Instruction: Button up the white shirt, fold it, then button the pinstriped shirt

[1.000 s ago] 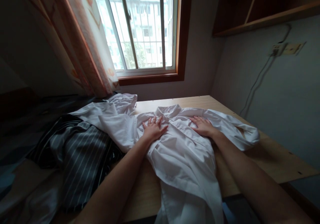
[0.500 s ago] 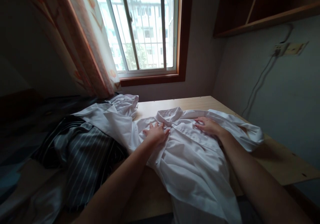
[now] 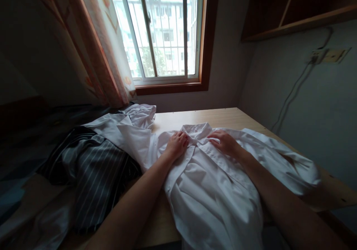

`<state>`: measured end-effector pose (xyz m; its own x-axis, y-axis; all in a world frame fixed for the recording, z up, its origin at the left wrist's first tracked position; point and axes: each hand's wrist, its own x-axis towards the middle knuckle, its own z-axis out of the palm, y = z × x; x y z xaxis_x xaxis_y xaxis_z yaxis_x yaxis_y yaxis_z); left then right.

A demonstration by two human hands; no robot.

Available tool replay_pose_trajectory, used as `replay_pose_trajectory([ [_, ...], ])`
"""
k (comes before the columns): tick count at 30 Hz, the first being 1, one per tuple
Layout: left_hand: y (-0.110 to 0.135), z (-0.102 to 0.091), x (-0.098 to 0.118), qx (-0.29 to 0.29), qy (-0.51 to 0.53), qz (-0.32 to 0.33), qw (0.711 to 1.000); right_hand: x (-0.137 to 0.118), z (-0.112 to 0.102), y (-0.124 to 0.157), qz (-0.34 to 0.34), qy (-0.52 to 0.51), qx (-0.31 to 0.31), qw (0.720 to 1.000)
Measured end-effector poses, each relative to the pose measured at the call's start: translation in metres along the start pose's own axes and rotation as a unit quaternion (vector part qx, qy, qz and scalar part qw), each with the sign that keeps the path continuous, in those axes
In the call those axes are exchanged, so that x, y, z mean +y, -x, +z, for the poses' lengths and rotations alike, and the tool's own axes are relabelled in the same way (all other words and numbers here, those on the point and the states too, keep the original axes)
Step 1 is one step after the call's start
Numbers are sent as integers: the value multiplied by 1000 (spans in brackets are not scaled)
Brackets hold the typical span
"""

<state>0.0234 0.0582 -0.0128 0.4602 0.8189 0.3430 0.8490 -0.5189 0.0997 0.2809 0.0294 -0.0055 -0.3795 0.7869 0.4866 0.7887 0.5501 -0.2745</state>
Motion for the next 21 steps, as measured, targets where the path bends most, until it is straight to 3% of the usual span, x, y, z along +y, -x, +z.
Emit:
replay_pose_trajectory([
  [4, 0, 1, 2, -37, 42, -19, 998, -8, 20, -3, -17, -13, -16, 1000],
  [8, -2, -3, 6, -131, 32, -63, 989, -11, 31, 0, 50, 33, -68, 996],
  [11, -6, -5, 10, -162, 25, -99, 982, -14, 35, 0, 90, 49, -101, 990],
  [17, -5, -5, 21, -159, 11, -135, 978, -18, 22, -16, 136, 39, -144, 979],
  [21, 7, -12, 24, -167, 4, -132, 977, -16, 8, -29, 77, 33, -151, 985],
])
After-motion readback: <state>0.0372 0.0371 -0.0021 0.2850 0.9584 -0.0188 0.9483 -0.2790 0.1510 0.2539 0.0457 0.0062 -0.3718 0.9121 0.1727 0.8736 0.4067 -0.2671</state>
